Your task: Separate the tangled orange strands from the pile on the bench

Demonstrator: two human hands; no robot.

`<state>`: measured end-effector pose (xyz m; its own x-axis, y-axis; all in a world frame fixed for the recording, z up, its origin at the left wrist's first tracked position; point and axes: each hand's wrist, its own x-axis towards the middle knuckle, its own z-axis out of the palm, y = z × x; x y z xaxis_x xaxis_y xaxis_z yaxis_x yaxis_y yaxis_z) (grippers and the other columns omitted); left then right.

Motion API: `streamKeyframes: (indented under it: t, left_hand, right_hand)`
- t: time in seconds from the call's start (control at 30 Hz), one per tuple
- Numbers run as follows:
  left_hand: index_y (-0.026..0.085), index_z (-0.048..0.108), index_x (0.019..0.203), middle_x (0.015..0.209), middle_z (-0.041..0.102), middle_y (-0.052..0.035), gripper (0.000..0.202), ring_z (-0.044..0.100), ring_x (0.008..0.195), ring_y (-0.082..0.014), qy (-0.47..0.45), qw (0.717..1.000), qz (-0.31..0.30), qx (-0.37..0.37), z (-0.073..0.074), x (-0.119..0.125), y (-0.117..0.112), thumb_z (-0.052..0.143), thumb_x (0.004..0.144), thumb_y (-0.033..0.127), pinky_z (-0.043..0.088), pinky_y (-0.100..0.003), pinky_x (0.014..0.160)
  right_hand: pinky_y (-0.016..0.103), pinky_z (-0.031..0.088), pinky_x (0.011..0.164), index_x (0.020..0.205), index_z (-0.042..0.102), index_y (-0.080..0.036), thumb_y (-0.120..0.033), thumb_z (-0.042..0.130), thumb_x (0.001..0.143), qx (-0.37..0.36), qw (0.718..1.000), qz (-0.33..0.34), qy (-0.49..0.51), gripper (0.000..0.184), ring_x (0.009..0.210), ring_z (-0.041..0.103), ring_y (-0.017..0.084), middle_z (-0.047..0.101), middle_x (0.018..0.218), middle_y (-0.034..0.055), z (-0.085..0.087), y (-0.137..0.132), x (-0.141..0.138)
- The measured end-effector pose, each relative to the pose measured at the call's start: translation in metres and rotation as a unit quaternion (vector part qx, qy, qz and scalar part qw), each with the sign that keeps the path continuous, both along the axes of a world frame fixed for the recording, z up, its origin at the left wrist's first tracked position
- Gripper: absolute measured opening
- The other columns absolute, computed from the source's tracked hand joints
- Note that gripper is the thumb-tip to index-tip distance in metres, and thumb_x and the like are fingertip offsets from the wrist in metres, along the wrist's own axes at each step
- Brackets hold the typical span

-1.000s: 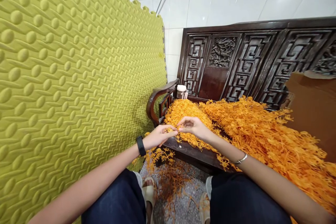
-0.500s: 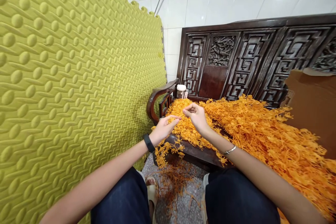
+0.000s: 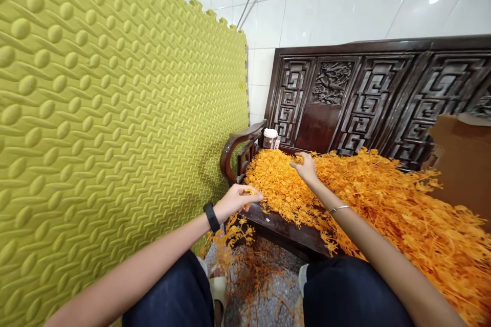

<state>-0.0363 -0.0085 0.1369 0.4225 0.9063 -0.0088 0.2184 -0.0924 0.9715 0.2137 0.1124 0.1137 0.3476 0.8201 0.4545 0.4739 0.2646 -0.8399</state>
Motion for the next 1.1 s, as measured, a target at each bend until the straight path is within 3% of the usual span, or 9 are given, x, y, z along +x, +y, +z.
streamKeyframes:
  t: [0.07, 0.17, 0.23, 0.33, 0.43, 0.53, 0.83, 1.0, 1.1]
  left_hand:
    - [0.011, 0.067, 0.073, 0.046, 0.050, 0.0036, 0.026, 0.033, 0.039, -0.0041, -0.003, 1.000, 0.007, 0.006, -0.004, -0.002, 0.004, 0.064, 0.065, 0.035, 0.023, -0.018, 0.039]
    - [0.010, 0.067, 0.068, 0.065, 0.063, -0.0027, 0.020, 0.047, 0.052, -0.0081, -0.017, 0.999, 0.030, 0.004, -0.009, -0.004, 0.007, 0.065, 0.061, 0.029, 0.034, -0.021, 0.052]
    - [0.010, 0.067, 0.065, 0.068, 0.064, -0.0044, 0.018, 0.052, 0.061, -0.0117, -0.019, 1.000, 0.023, 0.000, -0.013, -0.003, 0.009, 0.065, 0.060, 0.026, 0.038, -0.024, 0.061]
    - [0.009, 0.065, 0.062, 0.060, 0.060, -0.0019, 0.015, 0.050, 0.059, -0.0117, -0.012, 1.000, -0.003, 0.002, -0.023, 0.001, 0.014, 0.065, 0.057, 0.023, 0.037, -0.024, 0.060]
    - [0.009, 0.061, 0.061, 0.053, 0.051, 0.0032, 0.012, 0.044, 0.053, -0.0085, -0.032, 0.999, 0.001, -0.005, -0.030, 0.003, 0.018, 0.066, 0.053, 0.017, 0.033, -0.022, 0.054]
    - [0.009, 0.059, 0.058, 0.050, 0.045, 0.0055, 0.011, 0.038, 0.049, -0.0063, -0.024, 1.000, 0.001, -0.014, -0.031, 0.001, 0.018, 0.065, 0.053, 0.016, 0.029, -0.021, 0.050]
    - [0.010, 0.059, 0.058, 0.054, 0.048, 0.0039, 0.030, 0.042, 0.053, -0.0086, 0.017, 0.998, -0.053, -0.012, -0.024, -0.001, 0.009, 0.073, 0.049, 0.034, 0.032, -0.022, 0.053]
    - [0.011, 0.057, 0.061, 0.056, 0.047, 0.0048, 0.032, 0.039, 0.054, -0.0072, 0.001, 0.996, -0.089, 0.013, -0.023, 0.000, 0.009, 0.073, 0.051, 0.037, 0.031, -0.022, 0.054]
    - [0.010, 0.057, 0.059, 0.050, 0.041, 0.0063, 0.033, 0.033, 0.049, -0.0057, 0.019, 0.997, -0.071, 0.030, -0.022, -0.001, 0.011, 0.071, 0.054, 0.039, 0.026, -0.021, 0.049]
  right_hand:
    - [0.047, 0.026, 0.099, 0.081, 0.059, -0.015, -0.021, 0.064, 0.053, -0.031, 0.998, 0.045, -0.017, 0.029, 0.112, 0.041, 0.029, 0.054, 0.110, 0.0115, 0.001, -0.006, -0.008]
    - [0.043, 0.038, 0.090, 0.082, 0.061, -0.015, -0.028, 0.062, 0.064, -0.087, 0.976, 0.199, -0.024, 0.023, 0.095, 0.055, 0.023, 0.062, 0.096, 0.0082, 0.011, -0.030, -0.030]
    - [0.039, 0.042, 0.087, 0.092, 0.061, -0.015, -0.034, 0.057, 0.073, -0.106, 0.929, 0.354, -0.024, 0.028, 0.091, 0.057, 0.020, 0.062, 0.096, 0.0075, 0.020, -0.055, -0.051]
    - [0.036, 0.042, 0.086, 0.106, 0.058, -0.019, -0.034, 0.052, 0.080, -0.062, 0.875, 0.473, -0.085, 0.030, 0.097, 0.055, 0.019, 0.058, 0.108, 0.0073, 0.032, -0.092, -0.080]
    - [0.037, 0.040, 0.088, 0.107, 0.058, -0.021, -0.028, 0.050, 0.083, 0.009, 0.851, 0.491, -0.187, 0.027, 0.099, 0.052, 0.019, 0.056, 0.107, 0.0074, 0.033, -0.112, -0.093]
    - [0.034, 0.040, 0.085, 0.098, 0.062, -0.019, -0.024, 0.048, 0.084, 0.035, 0.846, 0.480, -0.229, 0.020, 0.094, 0.052, 0.018, 0.057, 0.099, 0.0073, 0.027, -0.114, -0.092]
    - [0.030, 0.042, 0.076, 0.083, 0.059, -0.017, -0.024, 0.055, 0.080, -0.022, 0.844, 0.496, -0.202, 0.008, 0.084, 0.053, 0.016, 0.057, 0.088, 0.0042, 0.023, -0.114, -0.082]
    - [0.029, 0.042, 0.074, 0.093, 0.056, -0.017, -0.026, 0.055, 0.079, -0.052, 0.847, 0.501, -0.170, 0.016, 0.082, 0.053, 0.016, 0.057, 0.089, 0.0042, 0.025, -0.118, -0.080]
    - [0.031, 0.041, 0.074, 0.096, 0.058, -0.018, -0.027, 0.053, 0.081, -0.046, 0.857, 0.473, -0.201, 0.018, 0.081, 0.052, 0.017, 0.055, 0.087, 0.0049, 0.024, -0.116, -0.075]
